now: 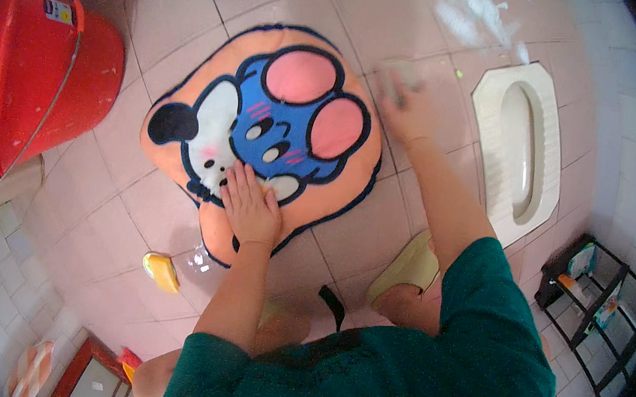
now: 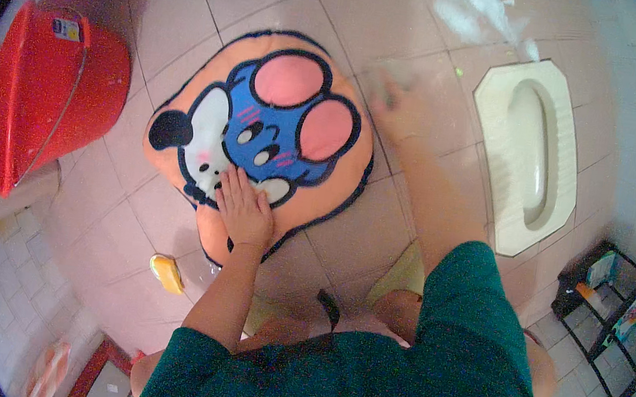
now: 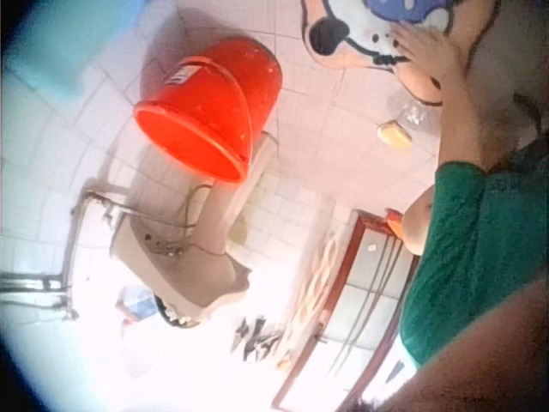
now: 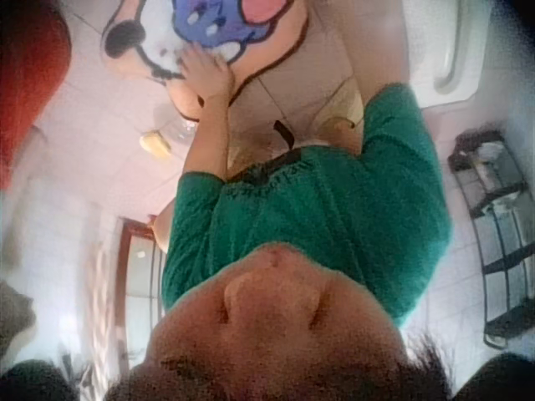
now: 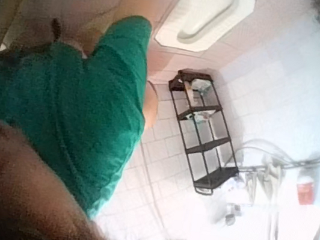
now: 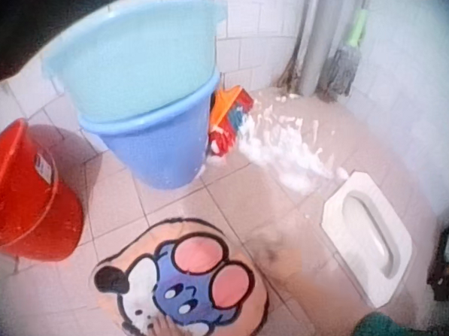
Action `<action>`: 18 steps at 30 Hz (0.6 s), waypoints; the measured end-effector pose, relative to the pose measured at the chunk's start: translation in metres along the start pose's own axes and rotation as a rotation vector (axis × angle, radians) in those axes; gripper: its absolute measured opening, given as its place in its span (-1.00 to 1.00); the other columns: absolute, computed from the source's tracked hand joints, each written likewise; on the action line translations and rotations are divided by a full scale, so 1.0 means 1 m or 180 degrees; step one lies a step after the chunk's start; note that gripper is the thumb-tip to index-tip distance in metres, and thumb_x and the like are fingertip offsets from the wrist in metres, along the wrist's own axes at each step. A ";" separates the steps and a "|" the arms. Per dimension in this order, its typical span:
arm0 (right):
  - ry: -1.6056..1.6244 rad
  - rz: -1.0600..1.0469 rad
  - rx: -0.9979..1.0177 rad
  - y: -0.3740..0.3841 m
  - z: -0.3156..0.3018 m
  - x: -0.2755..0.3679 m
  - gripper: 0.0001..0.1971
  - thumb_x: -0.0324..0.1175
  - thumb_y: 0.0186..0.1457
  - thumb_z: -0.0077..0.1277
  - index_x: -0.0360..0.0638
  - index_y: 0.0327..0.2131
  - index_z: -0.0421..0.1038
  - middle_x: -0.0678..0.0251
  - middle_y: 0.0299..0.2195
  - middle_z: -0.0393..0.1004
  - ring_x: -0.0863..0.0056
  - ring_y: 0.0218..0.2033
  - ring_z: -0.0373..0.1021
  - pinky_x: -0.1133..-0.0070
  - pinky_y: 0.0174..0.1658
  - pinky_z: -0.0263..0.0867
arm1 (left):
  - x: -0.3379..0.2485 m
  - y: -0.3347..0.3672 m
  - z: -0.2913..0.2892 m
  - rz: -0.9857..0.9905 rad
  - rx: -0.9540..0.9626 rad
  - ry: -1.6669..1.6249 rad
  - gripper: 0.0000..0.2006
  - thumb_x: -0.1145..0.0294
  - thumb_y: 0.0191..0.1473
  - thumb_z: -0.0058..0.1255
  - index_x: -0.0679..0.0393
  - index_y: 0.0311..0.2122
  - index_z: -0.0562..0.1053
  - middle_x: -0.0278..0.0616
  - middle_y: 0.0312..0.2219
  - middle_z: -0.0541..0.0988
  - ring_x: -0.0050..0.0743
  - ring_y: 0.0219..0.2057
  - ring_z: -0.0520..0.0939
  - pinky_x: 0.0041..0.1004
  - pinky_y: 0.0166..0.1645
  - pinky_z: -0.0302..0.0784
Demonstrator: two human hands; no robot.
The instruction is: The person scrubs both sides of a character-shaped floor mat on a tiled bathroom floor using a brush and soap.
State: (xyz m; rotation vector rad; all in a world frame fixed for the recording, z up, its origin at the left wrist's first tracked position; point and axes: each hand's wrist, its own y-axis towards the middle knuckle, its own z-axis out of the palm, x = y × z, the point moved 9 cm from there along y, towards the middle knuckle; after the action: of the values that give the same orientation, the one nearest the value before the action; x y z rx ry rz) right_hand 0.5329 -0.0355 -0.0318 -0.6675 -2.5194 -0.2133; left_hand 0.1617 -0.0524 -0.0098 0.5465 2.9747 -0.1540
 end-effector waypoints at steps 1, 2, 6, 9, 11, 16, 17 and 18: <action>0.0294 0.0055 -0.0753 0.006 -0.023 0.002 -0.35 -0.16 -0.05 0.13 0.42 0.20 0.27 0.08 -0.32 0.34 0.18 -0.33 0.38 0.29 -0.27 0.37 | 0.004 -0.001 -0.002 -0.0040 -0.0013 0.0043 -0.34 0.19 0.11 -0.10 0.30 0.27 0.14 0.02 0.31 0.10 0.00 0.35 0.06 -0.03 0.36 -0.10; 0.0206 0.0182 -0.0443 0.012 -0.020 0.002 -0.37 -0.15 -0.05 0.13 0.42 0.18 0.29 0.07 -0.31 0.35 0.17 -0.32 0.38 0.29 -0.26 0.37 | 0.006 -0.001 -0.002 -0.0073 -0.0039 0.0015 -0.35 0.21 0.08 -0.09 0.29 0.26 0.15 0.03 0.31 0.11 0.02 0.34 0.06 -0.02 0.35 -0.10; -0.0292 -0.0668 0.0341 -0.031 0.000 0.084 -0.42 -0.12 -0.05 0.13 0.46 0.14 0.35 0.07 -0.27 0.34 0.15 -0.27 0.39 0.30 -0.20 0.38 | 0.004 0.002 0.000 -0.0110 0.0031 0.0128 -0.34 0.21 0.09 -0.11 0.27 0.27 0.13 0.00 0.31 0.11 0.02 0.35 0.05 -0.02 0.36 -0.11; 0.0023 -0.0607 0.0511 -0.062 0.020 0.089 -0.42 -0.12 -0.06 0.14 0.44 0.13 0.36 0.04 -0.23 0.33 0.05 -0.21 0.38 0.27 -0.16 0.38 | 0.015 0.005 -0.001 -0.0036 0.0134 0.0058 -0.34 0.21 0.11 -0.14 0.28 0.28 0.10 -0.01 0.31 0.10 0.01 0.35 0.03 -0.02 0.36 -0.12; 0.0025 -0.0337 0.0577 -0.065 0.014 0.052 -0.42 -0.11 -0.04 0.13 0.45 0.13 0.35 0.01 -0.19 0.33 0.03 -0.17 0.39 0.26 -0.13 0.39 | 0.016 0.008 -0.006 0.0115 0.0124 0.0048 -0.34 0.20 0.11 -0.14 0.26 0.29 0.10 -0.02 0.31 0.11 0.01 0.35 0.04 -0.04 0.36 -0.12; -0.1246 0.1193 0.0300 -0.048 -0.074 -0.103 -0.40 0.05 0.03 0.05 0.43 0.20 0.26 -0.08 -0.19 0.36 0.05 -0.17 0.42 0.24 -0.10 0.39 | 0.027 0.008 -0.005 0.0067 -0.0007 0.0065 -0.34 0.23 0.05 -0.11 0.24 0.27 0.14 -0.02 0.32 0.09 0.01 0.35 0.04 -0.04 0.37 -0.14; -0.1313 0.1589 0.0234 -0.051 -0.103 -0.125 -0.40 0.05 0.03 0.04 0.42 0.20 0.27 -0.08 -0.17 0.35 0.04 -0.14 0.42 0.25 -0.07 0.38 | 0.024 0.011 -0.006 0.0105 0.0019 0.0059 -0.34 0.23 0.05 -0.11 0.25 0.26 0.14 -0.01 0.32 0.10 0.01 0.35 0.04 -0.03 0.37 -0.14; -0.1344 0.1968 0.0178 -0.054 -0.119 -0.139 -0.40 0.06 0.04 0.03 0.41 0.20 0.27 -0.08 -0.15 0.35 0.03 -0.12 0.41 0.25 -0.05 0.37 | 0.022 0.012 -0.009 0.0124 0.0036 0.0082 -0.34 0.24 0.05 -0.11 0.25 0.26 0.15 -0.01 0.32 0.10 0.01 0.35 0.04 -0.03 0.36 -0.14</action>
State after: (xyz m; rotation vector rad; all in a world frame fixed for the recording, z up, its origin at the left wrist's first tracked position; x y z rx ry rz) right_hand 0.6624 -0.1731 -0.0043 -1.5521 -2.5317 0.2438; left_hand 0.1449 -0.0323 -0.0051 0.6117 2.9876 -0.1615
